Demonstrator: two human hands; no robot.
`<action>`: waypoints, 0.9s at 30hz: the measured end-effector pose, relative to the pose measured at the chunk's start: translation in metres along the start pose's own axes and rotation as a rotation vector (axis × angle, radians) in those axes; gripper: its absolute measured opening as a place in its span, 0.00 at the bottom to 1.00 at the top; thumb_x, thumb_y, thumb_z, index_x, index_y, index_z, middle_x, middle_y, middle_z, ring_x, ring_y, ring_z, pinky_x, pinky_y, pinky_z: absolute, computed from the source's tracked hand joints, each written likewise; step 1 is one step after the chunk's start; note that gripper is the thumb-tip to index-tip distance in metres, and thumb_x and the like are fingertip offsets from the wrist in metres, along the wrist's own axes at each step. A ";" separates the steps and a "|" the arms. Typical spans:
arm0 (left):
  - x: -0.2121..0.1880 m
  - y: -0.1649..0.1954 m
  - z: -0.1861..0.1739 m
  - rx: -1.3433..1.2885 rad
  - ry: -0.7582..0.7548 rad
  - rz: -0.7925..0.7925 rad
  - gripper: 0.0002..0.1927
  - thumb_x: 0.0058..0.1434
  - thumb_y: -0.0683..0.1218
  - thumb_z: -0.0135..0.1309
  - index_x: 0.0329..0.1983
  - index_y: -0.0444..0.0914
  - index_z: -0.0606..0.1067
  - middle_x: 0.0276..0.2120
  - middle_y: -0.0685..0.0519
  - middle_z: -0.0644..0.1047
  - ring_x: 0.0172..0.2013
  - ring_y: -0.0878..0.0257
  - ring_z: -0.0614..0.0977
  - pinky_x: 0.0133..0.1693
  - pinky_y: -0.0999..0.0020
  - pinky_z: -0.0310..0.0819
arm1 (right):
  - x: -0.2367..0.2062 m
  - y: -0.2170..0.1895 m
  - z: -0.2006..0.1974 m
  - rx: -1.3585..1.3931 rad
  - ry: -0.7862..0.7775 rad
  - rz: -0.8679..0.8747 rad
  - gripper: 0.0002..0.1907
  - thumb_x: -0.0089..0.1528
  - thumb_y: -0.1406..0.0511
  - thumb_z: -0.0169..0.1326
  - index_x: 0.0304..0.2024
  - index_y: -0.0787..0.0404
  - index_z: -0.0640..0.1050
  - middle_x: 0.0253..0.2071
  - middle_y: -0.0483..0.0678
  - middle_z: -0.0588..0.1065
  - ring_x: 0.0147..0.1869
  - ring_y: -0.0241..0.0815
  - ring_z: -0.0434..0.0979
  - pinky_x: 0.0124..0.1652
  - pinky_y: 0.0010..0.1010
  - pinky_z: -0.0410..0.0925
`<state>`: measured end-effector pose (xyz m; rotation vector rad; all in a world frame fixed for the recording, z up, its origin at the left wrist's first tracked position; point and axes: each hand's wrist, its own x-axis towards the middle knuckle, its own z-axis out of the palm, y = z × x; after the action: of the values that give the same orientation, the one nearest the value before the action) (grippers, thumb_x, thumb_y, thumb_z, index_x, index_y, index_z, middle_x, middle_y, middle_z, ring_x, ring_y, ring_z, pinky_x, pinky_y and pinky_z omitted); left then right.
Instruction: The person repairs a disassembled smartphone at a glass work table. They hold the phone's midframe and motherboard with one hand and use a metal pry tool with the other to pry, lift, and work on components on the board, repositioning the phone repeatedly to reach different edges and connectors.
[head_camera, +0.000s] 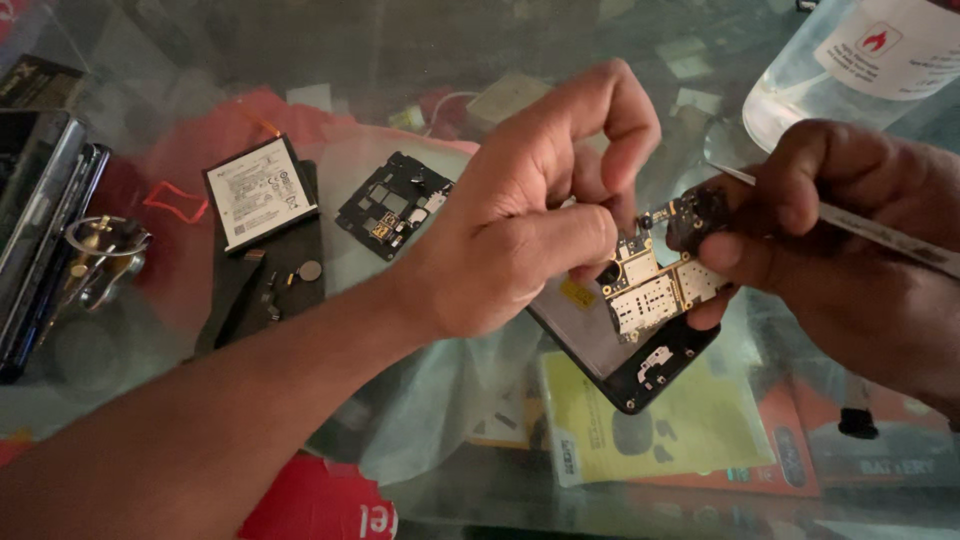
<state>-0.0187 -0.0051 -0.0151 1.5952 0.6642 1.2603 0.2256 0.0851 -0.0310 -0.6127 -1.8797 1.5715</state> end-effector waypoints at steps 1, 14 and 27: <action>0.000 0.000 0.000 -0.036 0.003 0.005 0.12 0.61 0.31 0.41 0.41 0.40 0.59 0.39 0.57 0.60 0.29 0.72 0.68 0.29 0.75 0.66 | 0.001 0.000 0.000 -0.008 0.011 -0.010 0.16 0.62 0.82 0.52 0.34 0.60 0.64 0.42 0.63 0.81 0.40 0.51 0.87 0.36 0.36 0.82; -0.006 -0.007 -0.003 0.124 -0.057 0.082 0.05 0.64 0.36 0.44 0.40 0.37 0.63 0.35 0.57 0.64 0.31 0.71 0.65 0.36 0.71 0.64 | 0.003 0.005 -0.001 -0.121 0.041 0.006 0.16 0.62 0.83 0.53 0.32 0.61 0.64 0.40 0.64 0.81 0.40 0.54 0.88 0.34 0.38 0.82; -0.010 -0.002 -0.001 0.347 -0.002 0.158 0.10 0.61 0.37 0.58 0.42 0.38 0.71 0.36 0.61 0.72 0.36 0.73 0.72 0.39 0.76 0.64 | 0.003 0.005 -0.006 0.223 -0.060 0.067 0.10 0.66 0.79 0.49 0.36 0.62 0.65 0.42 0.60 0.78 0.43 0.47 0.83 0.36 0.38 0.80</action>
<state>-0.0230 -0.0127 -0.0210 1.9642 0.8013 1.3083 0.2277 0.0922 -0.0349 -0.5401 -1.7099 1.8302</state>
